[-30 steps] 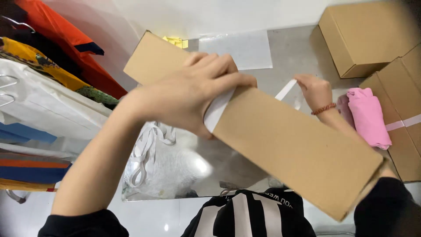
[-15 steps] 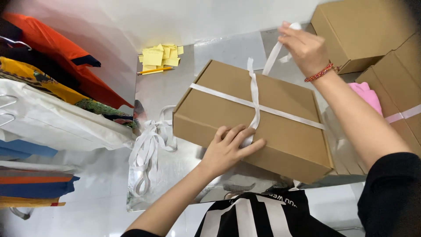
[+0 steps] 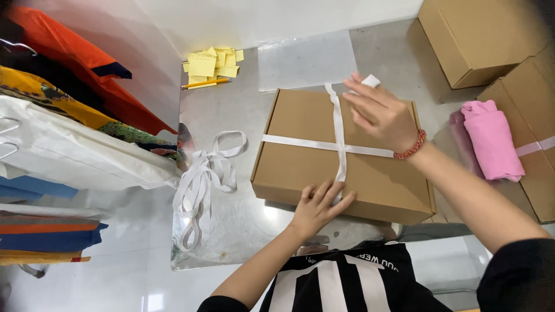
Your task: The person folds a green cloth and a pink cloth, places them into a clear plastic bag, and then puts the bag into a cardboard box. The person closes the box and ties it with a white ribbon.
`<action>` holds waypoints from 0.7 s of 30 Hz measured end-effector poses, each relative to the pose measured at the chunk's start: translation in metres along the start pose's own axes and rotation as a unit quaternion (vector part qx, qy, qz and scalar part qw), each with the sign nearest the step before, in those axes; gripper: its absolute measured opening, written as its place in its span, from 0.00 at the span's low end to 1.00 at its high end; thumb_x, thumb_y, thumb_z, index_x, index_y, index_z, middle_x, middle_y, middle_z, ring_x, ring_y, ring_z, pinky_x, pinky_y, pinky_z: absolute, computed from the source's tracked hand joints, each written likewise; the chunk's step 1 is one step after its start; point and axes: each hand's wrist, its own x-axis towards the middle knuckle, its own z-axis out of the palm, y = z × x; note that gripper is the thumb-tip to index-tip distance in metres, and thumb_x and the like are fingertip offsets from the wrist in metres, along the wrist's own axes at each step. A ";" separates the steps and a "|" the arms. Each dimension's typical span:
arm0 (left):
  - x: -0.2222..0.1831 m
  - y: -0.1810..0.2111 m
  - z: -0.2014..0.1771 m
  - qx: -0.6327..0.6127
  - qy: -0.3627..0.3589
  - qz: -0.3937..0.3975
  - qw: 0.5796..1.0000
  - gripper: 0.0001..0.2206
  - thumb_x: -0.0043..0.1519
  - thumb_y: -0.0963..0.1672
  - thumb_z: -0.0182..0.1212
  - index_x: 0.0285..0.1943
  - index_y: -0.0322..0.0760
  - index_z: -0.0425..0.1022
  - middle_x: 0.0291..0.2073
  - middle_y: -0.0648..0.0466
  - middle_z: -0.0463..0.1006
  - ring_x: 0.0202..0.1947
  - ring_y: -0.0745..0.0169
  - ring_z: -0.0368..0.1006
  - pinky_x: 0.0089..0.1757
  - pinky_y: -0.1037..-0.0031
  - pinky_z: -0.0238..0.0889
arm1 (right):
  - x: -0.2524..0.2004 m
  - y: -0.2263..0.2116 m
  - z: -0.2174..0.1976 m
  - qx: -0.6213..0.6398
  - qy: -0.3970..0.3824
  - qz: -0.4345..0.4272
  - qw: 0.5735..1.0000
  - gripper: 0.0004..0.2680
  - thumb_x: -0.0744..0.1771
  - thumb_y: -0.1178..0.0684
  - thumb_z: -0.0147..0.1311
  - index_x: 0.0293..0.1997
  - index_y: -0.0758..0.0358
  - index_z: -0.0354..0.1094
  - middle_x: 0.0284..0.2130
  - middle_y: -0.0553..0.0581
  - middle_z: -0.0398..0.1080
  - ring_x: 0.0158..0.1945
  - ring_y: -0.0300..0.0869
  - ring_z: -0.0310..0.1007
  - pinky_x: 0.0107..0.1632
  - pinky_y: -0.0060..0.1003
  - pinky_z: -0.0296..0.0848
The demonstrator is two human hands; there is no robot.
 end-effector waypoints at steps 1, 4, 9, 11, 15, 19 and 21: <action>-0.003 0.008 0.005 0.008 0.000 0.000 1.000 0.21 0.73 0.40 0.55 0.72 0.64 0.69 0.63 0.55 0.76 0.63 0.58 0.70 0.58 0.61 0.51 | 0.002 -0.021 -0.012 0.060 -0.017 0.048 0.997 0.09 0.70 0.63 0.60 0.56 0.65 0.79 0.59 0.61 0.78 0.61 0.54 0.78 0.59 0.43 0.77; 0.003 0.015 0.014 0.009 0.003 0.001 1.000 0.22 0.74 0.40 0.53 0.73 0.64 0.67 0.64 0.55 0.75 0.63 0.58 0.70 0.58 0.63 0.52 | -0.015 -0.055 -0.027 0.171 -0.022 0.149 0.974 0.08 0.70 0.60 0.59 0.54 0.65 0.79 0.56 0.64 0.79 0.61 0.57 0.77 0.59 0.46 0.77; 0.004 0.028 0.044 0.010 -0.002 0.000 1.000 0.19 0.74 0.41 0.52 0.71 0.62 0.69 0.63 0.53 0.76 0.64 0.57 0.72 0.58 0.64 0.57 | -0.068 -0.105 -0.029 0.272 -0.023 0.373 0.887 0.07 0.71 0.59 0.56 0.48 0.66 0.81 0.47 0.64 0.82 0.56 0.52 0.79 0.56 0.44 0.79; 0.000 0.032 0.056 -0.003 -0.001 0.000 1.000 0.17 0.75 0.42 0.52 0.70 0.62 0.70 0.62 0.51 0.77 0.64 0.55 0.72 0.57 0.63 0.59 | -0.087 -0.116 -0.029 0.270 -0.019 0.453 0.849 0.06 0.71 0.57 0.58 0.46 0.64 0.82 0.43 0.61 0.84 0.54 0.46 0.80 0.54 0.40 0.80; -0.003 0.026 0.069 -0.021 -0.048 0.020 0.998 0.15 0.74 0.45 0.53 0.69 0.52 0.72 0.64 0.49 0.76 0.63 0.54 0.73 0.56 0.61 0.63 | -0.125 -0.126 -0.037 0.243 -0.041 0.568 0.785 0.07 0.71 0.54 0.60 0.46 0.62 0.84 0.38 0.57 0.85 0.46 0.37 0.79 0.51 0.36 0.79; 0.017 0.005 0.060 -0.097 -0.122 0.013 0.988 0.19 0.74 0.52 0.50 0.65 0.40 0.76 0.64 0.46 0.77 0.66 0.51 0.72 0.58 0.61 0.65 | -0.160 -0.142 -0.038 0.301 -0.094 0.602 0.734 0.09 0.71 0.55 0.56 0.45 0.65 0.85 0.40 0.63 0.86 0.50 0.40 0.74 0.54 0.42 0.77; 0.018 -0.003 0.065 -0.113 -0.134 -0.008 0.984 0.19 0.74 0.52 0.49 0.69 0.45 0.74 0.65 0.51 0.77 0.66 0.55 0.73 0.57 0.63 0.65 | -0.179 -0.142 -0.034 0.309 -0.140 0.624 0.705 0.08 0.70 0.53 0.59 0.44 0.63 0.86 0.38 0.61 0.87 0.47 0.39 0.78 0.53 0.40 0.78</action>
